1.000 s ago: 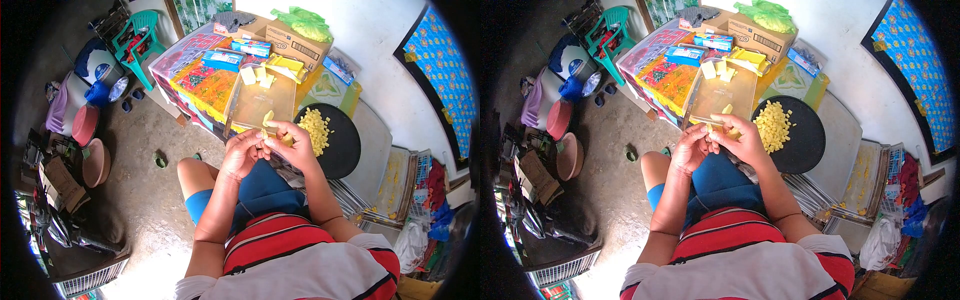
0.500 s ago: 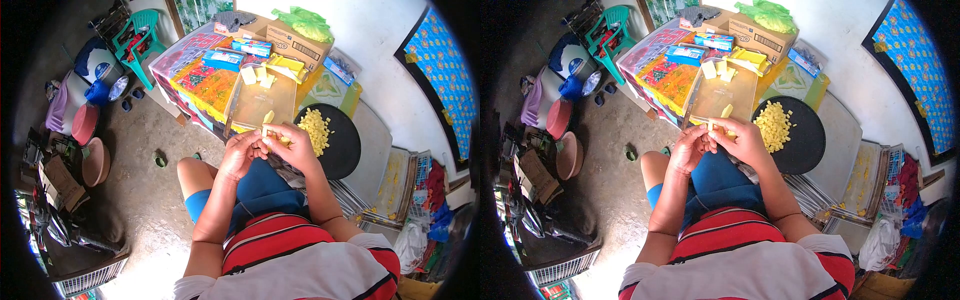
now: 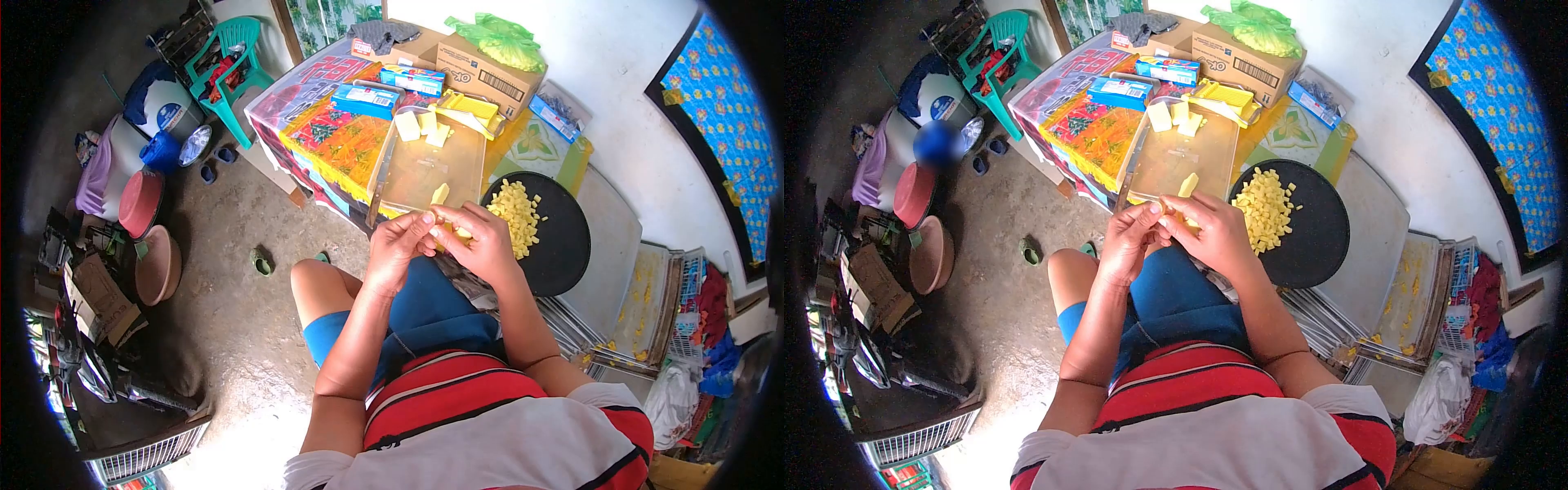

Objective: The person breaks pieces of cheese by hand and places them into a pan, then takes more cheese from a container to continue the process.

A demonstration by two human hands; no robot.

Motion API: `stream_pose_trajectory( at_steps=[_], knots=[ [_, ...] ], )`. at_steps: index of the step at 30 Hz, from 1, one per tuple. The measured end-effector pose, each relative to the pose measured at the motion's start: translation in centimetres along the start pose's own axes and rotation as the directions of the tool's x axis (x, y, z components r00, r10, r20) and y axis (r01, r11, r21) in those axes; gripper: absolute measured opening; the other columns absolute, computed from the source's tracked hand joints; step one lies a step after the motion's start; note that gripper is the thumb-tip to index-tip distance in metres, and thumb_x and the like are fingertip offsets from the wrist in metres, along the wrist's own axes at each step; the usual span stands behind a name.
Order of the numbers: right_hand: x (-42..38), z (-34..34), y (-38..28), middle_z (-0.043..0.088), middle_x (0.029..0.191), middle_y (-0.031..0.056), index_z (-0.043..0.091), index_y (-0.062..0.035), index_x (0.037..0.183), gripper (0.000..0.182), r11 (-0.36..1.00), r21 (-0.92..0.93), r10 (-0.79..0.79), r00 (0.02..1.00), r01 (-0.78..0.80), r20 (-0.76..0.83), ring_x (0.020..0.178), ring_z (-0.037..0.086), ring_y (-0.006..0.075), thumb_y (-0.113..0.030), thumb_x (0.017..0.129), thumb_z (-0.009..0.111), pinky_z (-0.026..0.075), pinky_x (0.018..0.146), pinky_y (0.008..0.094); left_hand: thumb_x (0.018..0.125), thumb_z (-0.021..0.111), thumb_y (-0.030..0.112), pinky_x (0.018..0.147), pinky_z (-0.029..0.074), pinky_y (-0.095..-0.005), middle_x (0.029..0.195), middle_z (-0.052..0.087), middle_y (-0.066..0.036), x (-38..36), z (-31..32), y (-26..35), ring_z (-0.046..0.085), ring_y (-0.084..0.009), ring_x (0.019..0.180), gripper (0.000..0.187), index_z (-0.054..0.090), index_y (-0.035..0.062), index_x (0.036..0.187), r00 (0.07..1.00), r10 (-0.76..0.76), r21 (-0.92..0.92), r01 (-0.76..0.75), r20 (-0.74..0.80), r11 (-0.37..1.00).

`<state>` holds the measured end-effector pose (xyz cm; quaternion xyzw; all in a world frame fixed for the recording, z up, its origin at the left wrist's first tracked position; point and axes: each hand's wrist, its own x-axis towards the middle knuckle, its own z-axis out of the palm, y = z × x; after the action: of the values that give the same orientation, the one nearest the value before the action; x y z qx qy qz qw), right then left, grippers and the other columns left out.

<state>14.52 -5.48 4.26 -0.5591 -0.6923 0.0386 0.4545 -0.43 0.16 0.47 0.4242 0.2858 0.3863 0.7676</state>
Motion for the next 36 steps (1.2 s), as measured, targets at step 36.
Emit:
stream_pose_trajectory(
  at_steps=[36],
  knots=[
    [1.3,-1.1,1.4,0.064,0.080,0.0080,0.066,-0.0100,0.100,0.024,0.998,-0.024,0.062,0.998,-0.061,0.015,0.069,0.064,0.0271,-0.017,0.077,0.070,0.051,0.059,0.0343,0.090,0.062,0.025,0.061,0.048,-0.0250,0.074,0.064,-0.004,2.4,1.1,0.0,0.058,-0.0108,0.063,0.023,0.067,0.0021,0.089,0.998,-0.054,0.107,0.058,-0.041,0.993]
  ],
)
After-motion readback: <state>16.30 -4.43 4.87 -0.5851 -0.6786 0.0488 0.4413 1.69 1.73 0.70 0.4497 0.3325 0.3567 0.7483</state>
